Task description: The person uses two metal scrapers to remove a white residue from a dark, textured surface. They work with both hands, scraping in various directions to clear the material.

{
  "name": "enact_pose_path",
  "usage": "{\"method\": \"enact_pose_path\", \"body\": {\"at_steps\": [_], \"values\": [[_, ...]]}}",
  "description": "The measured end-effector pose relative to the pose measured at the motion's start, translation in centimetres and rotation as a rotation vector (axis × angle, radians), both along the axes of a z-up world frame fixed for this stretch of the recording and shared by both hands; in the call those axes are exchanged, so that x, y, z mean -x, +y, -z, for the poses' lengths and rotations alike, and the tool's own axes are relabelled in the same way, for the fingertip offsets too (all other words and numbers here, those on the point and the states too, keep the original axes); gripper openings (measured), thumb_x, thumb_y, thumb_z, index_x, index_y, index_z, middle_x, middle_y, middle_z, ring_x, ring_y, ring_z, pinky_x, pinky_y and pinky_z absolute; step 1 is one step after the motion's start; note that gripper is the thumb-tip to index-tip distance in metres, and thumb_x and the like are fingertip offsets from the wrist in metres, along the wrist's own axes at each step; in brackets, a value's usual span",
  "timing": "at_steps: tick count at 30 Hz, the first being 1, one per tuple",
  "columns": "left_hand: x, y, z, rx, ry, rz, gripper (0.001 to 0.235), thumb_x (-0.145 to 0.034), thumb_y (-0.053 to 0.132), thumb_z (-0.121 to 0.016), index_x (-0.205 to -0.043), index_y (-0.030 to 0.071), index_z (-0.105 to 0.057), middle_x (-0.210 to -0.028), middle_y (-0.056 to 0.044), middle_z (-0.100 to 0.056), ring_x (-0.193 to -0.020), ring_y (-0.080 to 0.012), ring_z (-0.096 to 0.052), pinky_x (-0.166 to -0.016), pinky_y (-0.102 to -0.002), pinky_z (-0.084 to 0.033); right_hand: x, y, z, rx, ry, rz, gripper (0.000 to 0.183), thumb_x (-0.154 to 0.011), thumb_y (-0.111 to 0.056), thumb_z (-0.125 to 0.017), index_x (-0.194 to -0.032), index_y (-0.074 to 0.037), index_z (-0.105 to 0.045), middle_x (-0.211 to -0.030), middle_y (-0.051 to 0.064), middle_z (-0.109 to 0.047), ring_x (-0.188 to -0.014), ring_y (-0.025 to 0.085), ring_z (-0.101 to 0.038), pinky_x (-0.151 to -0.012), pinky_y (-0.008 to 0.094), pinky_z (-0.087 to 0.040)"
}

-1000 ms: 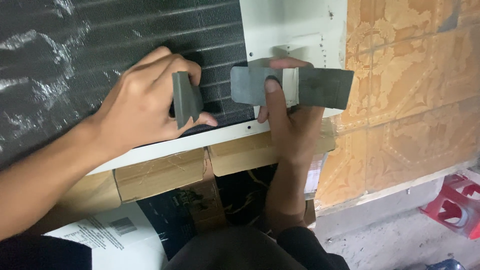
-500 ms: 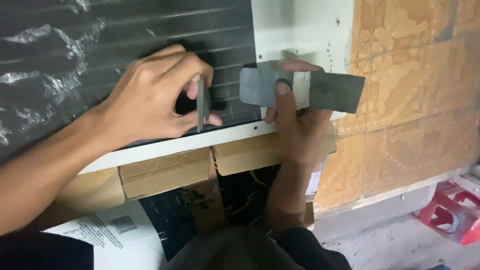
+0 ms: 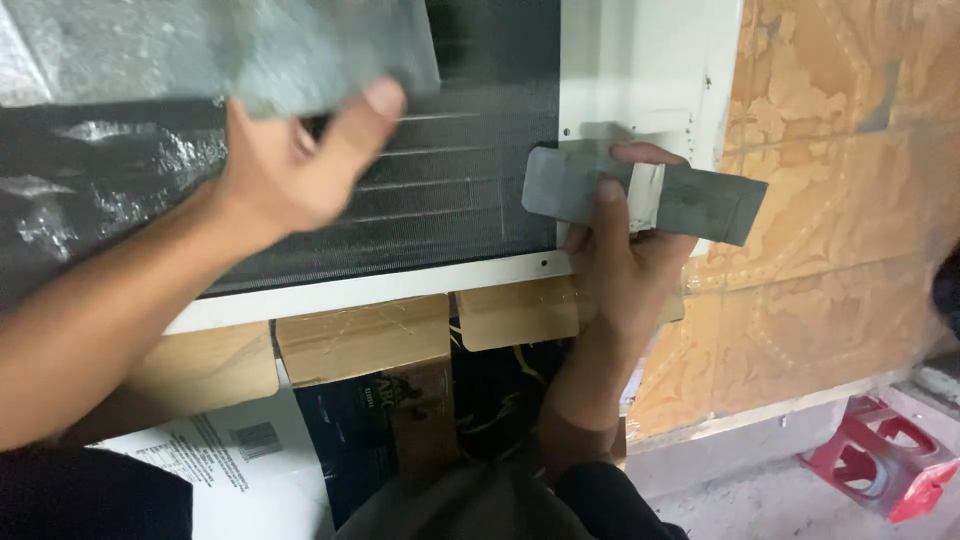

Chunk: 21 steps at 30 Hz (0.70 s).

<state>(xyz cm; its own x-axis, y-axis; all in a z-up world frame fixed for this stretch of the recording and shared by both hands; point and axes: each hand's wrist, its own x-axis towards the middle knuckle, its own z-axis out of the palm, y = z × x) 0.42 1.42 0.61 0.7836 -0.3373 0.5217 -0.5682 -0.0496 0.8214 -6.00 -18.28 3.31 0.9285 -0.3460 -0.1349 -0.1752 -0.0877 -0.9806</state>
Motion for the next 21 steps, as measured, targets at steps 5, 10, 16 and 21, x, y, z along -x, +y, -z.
{"method": "enact_pose_path", "body": {"at_steps": [5,10,16,21], "values": [[0.1,0.3,-0.1,0.124,0.406,-0.085,0.017,-0.091,-0.003,-0.038,-0.076,-0.001,-0.045,-0.066,-0.007,-0.045,-0.058,-0.0160,-0.044,-0.056,-0.025,-0.039,0.1,-0.6,1.0,0.046,-0.146,-0.083,0.017,-0.079,0.000,-0.045,-0.094,-0.006,-0.043,-0.086,0.004,-0.048,-0.053,0.007,-0.039,-0.044,0.018,-0.033],[-0.1,0.3,-0.6,-0.032,0.319,-0.044,0.009,-0.089,-0.002,-0.047,-0.087,0.003,-0.040,-0.077,-0.006,-0.042,-0.062,-0.0168,-0.040,-0.055,-0.028,-0.031,0.0,1.0,-0.1,-0.069,-0.095,0.056,0.025,-0.075,0.007,-0.043,-0.096,-0.007,-0.042,-0.085,0.010,-0.046,-0.048,0.011,-0.041,-0.040,0.020,-0.037],[-0.3,0.2,-0.6,-0.031,0.148,-0.050,0.027,-0.085,-0.005,-0.052,-0.106,0.005,-0.038,-0.102,-0.008,-0.046,-0.084,-0.0213,-0.052,-0.074,-0.032,-0.044,0.2,0.8,0.3,0.067,-0.125,0.002,0.033,-0.075,0.006,-0.049,-0.100,-0.010,-0.036,-0.080,0.011,-0.045,-0.046,0.013,-0.042,-0.039,0.021,-0.037],[-0.9,0.8,-0.3,-0.132,0.431,-0.173,0.025,-0.089,0.021,-0.045,-0.074,0.005,-0.058,-0.037,0.003,-0.035,-0.023,-0.0067,-0.025,-0.021,-0.021,-0.014,0.3,1.1,0.5,0.204,-0.162,-0.043,0.033,-0.075,0.003,-0.050,-0.099,-0.011,-0.032,-0.082,0.009,-0.042,-0.051,0.012,-0.039,-0.045,0.021,-0.036]]}}
